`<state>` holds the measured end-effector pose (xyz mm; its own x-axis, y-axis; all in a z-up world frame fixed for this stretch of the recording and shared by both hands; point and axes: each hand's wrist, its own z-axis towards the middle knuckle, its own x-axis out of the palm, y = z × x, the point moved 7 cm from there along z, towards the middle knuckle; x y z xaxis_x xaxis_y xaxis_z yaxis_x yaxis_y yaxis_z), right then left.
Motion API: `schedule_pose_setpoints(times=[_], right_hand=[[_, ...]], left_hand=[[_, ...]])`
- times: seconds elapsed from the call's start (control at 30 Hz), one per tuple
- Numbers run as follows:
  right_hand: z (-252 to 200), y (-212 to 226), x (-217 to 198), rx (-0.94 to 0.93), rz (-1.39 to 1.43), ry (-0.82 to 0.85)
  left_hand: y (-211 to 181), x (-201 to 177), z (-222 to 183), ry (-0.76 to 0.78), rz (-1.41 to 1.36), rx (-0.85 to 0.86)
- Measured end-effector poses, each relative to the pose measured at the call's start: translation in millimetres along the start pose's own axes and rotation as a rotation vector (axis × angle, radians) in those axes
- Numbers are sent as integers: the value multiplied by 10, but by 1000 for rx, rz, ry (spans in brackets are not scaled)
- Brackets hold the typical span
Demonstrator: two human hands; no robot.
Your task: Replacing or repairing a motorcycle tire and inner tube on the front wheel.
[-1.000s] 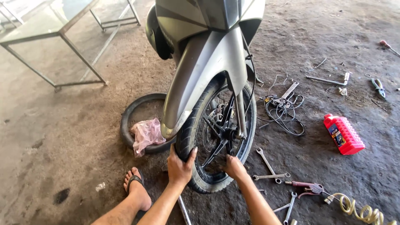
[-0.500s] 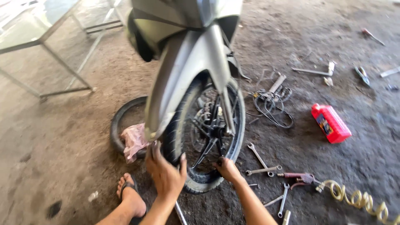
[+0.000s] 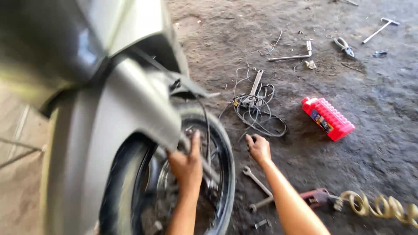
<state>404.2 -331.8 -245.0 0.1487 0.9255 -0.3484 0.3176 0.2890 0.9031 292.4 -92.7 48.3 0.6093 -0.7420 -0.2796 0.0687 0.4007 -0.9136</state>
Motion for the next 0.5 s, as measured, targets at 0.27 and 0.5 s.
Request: schedule_pose_setpoints(times=[0.27,0.5], right_hand=[[1091,497,1071,-258,-65,146],[1642,511,2523,-441,74,664]], left_hand=[[427,-6,234,-81,-267,-316],[2465,-50,203,679,-1011,-222]])
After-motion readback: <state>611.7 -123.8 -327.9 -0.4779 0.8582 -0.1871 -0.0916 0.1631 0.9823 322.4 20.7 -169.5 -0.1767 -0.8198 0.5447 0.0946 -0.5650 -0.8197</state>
